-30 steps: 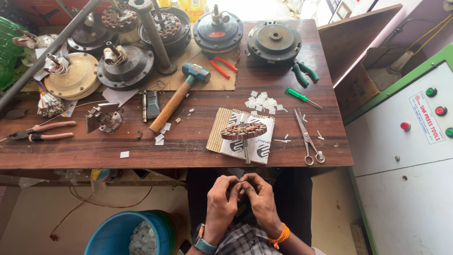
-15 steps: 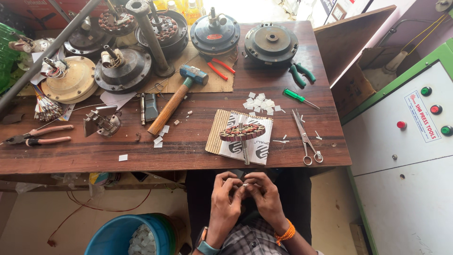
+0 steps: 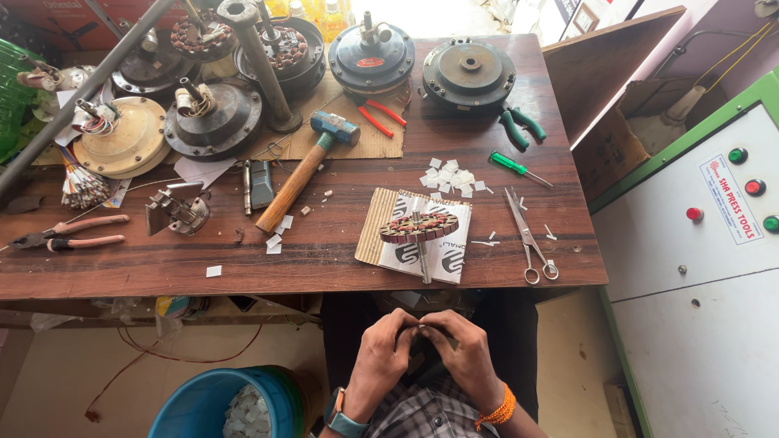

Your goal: The person sits at a workbench assembling an electric motor rotor, pressing small white insulator pieces into the slots around the rotor's copper windings. They use a screwdriver to help seat the pieces, cut small pieces with scissors, and rotate the rotor to work around it.

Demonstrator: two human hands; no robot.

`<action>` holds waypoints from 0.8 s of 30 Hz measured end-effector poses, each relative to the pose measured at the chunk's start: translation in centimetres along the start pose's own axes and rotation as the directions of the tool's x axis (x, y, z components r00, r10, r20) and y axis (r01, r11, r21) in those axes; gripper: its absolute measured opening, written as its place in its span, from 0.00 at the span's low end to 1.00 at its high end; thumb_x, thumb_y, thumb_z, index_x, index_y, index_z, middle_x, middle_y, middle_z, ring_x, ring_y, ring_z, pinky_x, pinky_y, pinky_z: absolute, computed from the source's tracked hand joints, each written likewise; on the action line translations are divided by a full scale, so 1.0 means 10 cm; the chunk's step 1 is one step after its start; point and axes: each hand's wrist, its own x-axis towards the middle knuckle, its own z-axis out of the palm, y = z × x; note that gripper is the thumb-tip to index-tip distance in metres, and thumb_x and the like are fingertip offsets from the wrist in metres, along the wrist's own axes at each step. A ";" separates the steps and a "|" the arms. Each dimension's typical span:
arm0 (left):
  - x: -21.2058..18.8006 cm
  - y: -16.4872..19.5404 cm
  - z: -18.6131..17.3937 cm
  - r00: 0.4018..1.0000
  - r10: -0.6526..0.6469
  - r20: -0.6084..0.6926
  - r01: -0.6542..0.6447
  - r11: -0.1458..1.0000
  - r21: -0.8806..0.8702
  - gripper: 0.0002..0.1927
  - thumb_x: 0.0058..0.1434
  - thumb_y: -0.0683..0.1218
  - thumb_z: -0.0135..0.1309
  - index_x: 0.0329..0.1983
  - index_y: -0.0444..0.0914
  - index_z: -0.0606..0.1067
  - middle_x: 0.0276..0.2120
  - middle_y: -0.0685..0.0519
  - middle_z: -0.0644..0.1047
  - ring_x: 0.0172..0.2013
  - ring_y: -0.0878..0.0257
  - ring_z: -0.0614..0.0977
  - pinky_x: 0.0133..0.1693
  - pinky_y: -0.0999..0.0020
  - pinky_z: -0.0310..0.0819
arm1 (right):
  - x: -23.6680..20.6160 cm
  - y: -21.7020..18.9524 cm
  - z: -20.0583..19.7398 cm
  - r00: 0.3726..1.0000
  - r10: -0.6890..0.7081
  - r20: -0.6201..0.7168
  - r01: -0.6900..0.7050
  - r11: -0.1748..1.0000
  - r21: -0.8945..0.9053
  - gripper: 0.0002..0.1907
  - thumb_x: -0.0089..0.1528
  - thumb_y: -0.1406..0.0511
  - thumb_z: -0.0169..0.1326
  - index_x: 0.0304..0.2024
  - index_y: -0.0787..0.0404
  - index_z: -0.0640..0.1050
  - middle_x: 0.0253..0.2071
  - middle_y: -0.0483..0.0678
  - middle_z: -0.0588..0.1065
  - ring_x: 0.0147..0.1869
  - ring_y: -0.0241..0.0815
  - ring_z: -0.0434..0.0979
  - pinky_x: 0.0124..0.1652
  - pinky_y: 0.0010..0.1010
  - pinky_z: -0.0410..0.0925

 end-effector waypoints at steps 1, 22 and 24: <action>-0.01 -0.02 0.01 1.000 0.014 -0.007 -0.014 1.000 0.018 0.02 0.61 0.36 0.56 0.37 0.32 0.76 0.27 0.46 0.78 0.27 0.55 0.82 0.29 0.65 0.73 | -0.01 0.00 -0.01 1.000 -0.004 0.015 0.005 1.000 -0.005 0.07 0.59 0.73 0.61 0.41 0.64 0.81 0.37 0.48 0.83 0.39 0.37 0.87 0.38 0.24 0.79; -0.16 -0.16 -0.06 0.944 -0.316 0.092 0.327 0.865 -0.382 0.05 0.63 0.40 0.57 0.36 0.31 0.78 0.29 0.51 0.82 0.28 0.69 0.84 0.28 0.74 0.81 | -0.02 0.07 -0.04 0.949 0.205 0.241 -0.271 0.921 0.281 0.08 0.60 0.72 0.61 0.42 0.66 0.83 0.35 0.48 0.83 0.38 0.36 0.86 0.38 0.25 0.79; -0.17 -0.10 -0.04 0.964 -0.264 0.028 0.261 0.922 -0.287 0.04 0.62 0.39 0.58 0.36 0.31 0.78 0.27 0.51 0.82 0.25 0.67 0.84 0.26 0.74 0.79 | -0.04 0.12 0.00 0.908 0.332 0.255 -0.404 0.852 0.332 0.08 0.61 0.71 0.60 0.43 0.67 0.83 0.33 0.49 0.84 0.37 0.36 0.85 0.39 0.25 0.79</action>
